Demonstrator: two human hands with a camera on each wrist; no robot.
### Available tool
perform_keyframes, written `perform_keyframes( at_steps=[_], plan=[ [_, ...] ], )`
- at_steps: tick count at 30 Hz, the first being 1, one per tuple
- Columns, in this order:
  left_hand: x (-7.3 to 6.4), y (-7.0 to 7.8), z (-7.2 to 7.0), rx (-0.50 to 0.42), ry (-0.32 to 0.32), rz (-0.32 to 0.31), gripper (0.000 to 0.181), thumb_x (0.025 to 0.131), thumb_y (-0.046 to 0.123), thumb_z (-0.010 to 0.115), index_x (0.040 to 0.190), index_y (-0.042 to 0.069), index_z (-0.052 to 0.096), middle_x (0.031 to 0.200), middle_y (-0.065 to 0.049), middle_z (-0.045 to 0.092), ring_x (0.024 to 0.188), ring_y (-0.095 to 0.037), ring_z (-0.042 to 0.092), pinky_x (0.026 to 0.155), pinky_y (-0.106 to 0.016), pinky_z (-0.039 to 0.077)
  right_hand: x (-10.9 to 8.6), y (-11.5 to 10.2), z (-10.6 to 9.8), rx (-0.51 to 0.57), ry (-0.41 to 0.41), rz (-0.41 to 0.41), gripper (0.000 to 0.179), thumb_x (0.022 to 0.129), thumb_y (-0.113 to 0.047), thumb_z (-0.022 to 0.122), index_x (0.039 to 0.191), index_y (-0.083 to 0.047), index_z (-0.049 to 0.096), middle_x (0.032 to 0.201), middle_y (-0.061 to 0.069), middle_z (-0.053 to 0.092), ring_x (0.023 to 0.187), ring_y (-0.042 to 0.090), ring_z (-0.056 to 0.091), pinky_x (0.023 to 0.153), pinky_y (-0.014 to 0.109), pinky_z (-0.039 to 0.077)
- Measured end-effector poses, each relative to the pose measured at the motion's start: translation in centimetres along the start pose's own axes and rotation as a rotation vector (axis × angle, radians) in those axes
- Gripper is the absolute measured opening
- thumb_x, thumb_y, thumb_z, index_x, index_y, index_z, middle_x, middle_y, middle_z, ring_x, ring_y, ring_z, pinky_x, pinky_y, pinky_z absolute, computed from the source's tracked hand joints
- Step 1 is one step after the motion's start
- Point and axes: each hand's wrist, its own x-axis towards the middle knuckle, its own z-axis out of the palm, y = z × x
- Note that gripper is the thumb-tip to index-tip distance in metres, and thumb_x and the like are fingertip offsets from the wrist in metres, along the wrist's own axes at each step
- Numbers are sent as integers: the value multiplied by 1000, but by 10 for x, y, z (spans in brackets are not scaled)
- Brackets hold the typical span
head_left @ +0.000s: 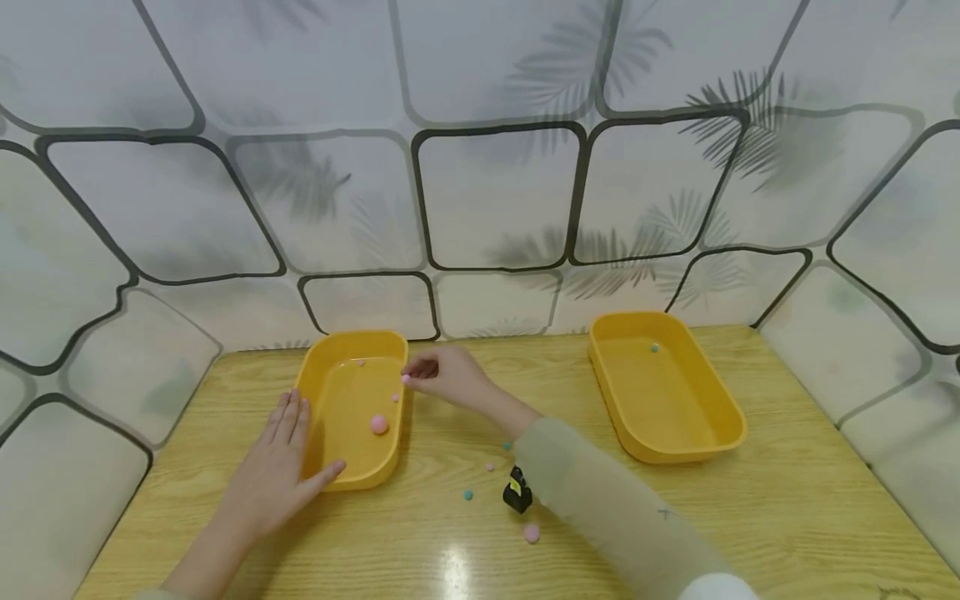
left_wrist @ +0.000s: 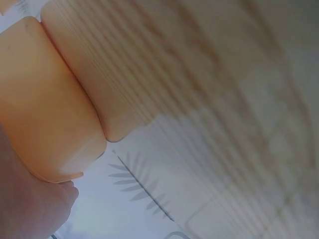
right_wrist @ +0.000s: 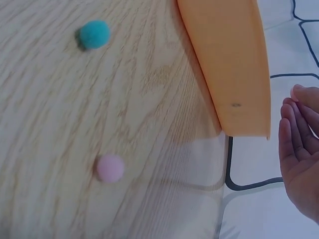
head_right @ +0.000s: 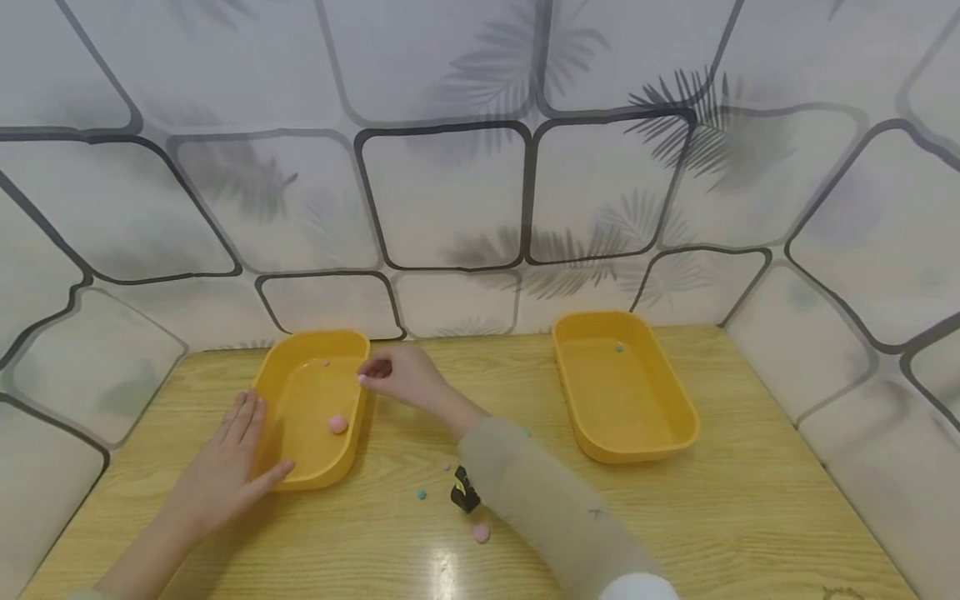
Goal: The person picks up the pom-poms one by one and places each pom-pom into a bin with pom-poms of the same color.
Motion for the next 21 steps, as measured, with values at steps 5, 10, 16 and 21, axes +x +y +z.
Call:
perform_keyframes(
  at_steps=[5,10,16,21],
  plan=[
    [-1,-2,2,7,22,18,98,89,59,51,145,-13,16,153,-30,8,145,-36,2,116,-28,-11,7,-3,6,17,6,0,12,85,-23,71,94,-16,73,87,-6,71,76,2,62,70,15,52],
    [-2,-3,4,4,46,35,97,88,58,52,145,-13,16,153,-31,9,143,-39,8,114,-22,-15,15,-7,10,11,2,-10,12,86,-23,70,96,-16,72,88,-6,70,76,2,62,70,14,52],
    [-2,-4,5,5,42,35,97,88,56,54,145,-13,16,153,-31,9,144,-38,6,113,-21,-17,23,-13,15,18,16,6,13,86,-23,70,96,-16,72,88,-7,70,75,2,62,68,14,51],
    [-2,-3,5,3,38,35,97,88,56,54,145,-13,16,153,-31,9,144,-38,5,113,-21,-17,27,-17,21,11,6,7,13,86,-23,69,97,-15,72,87,-6,70,74,2,62,67,14,51]
  ],
)
